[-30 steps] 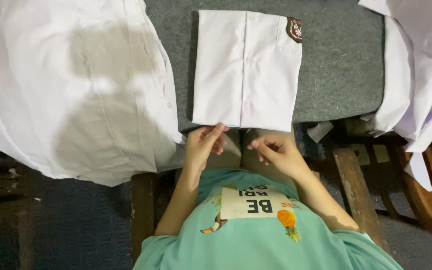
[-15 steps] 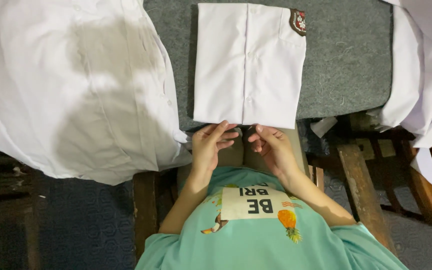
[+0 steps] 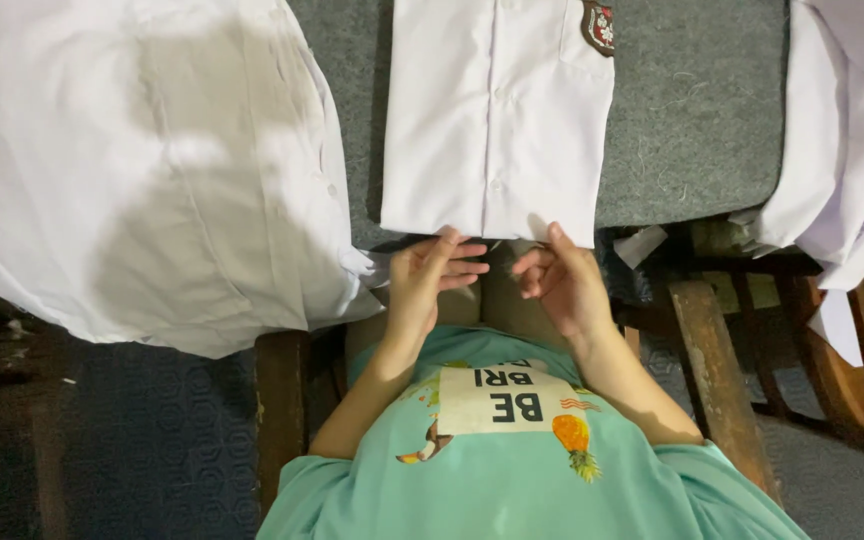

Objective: Folding a white collared shirt and trimming loose threads with scissors on a work surface.

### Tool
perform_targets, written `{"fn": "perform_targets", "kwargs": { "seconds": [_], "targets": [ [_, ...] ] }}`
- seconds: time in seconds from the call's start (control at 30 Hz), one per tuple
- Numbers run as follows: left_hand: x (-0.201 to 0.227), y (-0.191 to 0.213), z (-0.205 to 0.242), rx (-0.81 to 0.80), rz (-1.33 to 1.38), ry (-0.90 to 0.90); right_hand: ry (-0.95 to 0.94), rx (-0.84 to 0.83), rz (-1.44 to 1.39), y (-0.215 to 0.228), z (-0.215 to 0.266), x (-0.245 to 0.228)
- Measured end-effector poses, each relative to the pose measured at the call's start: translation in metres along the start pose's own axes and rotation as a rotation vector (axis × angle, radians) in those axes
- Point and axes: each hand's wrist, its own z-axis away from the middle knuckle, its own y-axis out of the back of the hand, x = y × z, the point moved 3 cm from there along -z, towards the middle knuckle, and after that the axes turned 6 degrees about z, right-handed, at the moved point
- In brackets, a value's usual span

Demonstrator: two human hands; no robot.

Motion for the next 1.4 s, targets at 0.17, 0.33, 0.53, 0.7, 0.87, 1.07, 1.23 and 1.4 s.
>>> {"fn": "perform_targets", "kwargs": {
  "seconds": [0.17,0.33,0.53,0.7,0.87,1.07,1.23,1.4],
  "targets": [
    [0.005,-0.024,0.001,-0.074,0.052,0.108,-0.061,0.035,0.103,0.047,-0.023,-0.006],
    [-0.004,-0.027,-0.003,-0.025,0.090,0.104,-0.001,0.053,0.246,0.072,-0.037,-0.012],
    [-0.017,-0.022,-0.006,0.034,0.101,0.025,0.187,0.036,0.471,0.053,-0.037,-0.038],
    [-0.019,-0.021,-0.009,0.004,0.076,0.033,0.168,0.069,0.566,0.051,-0.034,-0.043],
    [0.014,-0.005,0.000,-0.114,-0.112,0.140,0.383,0.181,0.681,0.060,-0.027,-0.061],
    [0.019,0.007,-0.007,-0.099,-0.190,0.141,1.029,0.187,1.228,0.008,0.018,-0.093],
    [0.000,0.003,-0.013,0.012,-0.058,0.062,1.128,-0.215,1.392,-0.054,0.016,-0.051],
    [0.006,0.004,-0.010,0.006,-0.055,0.021,1.189,-0.219,1.523,-0.042,-0.003,-0.020]
  ]
}}
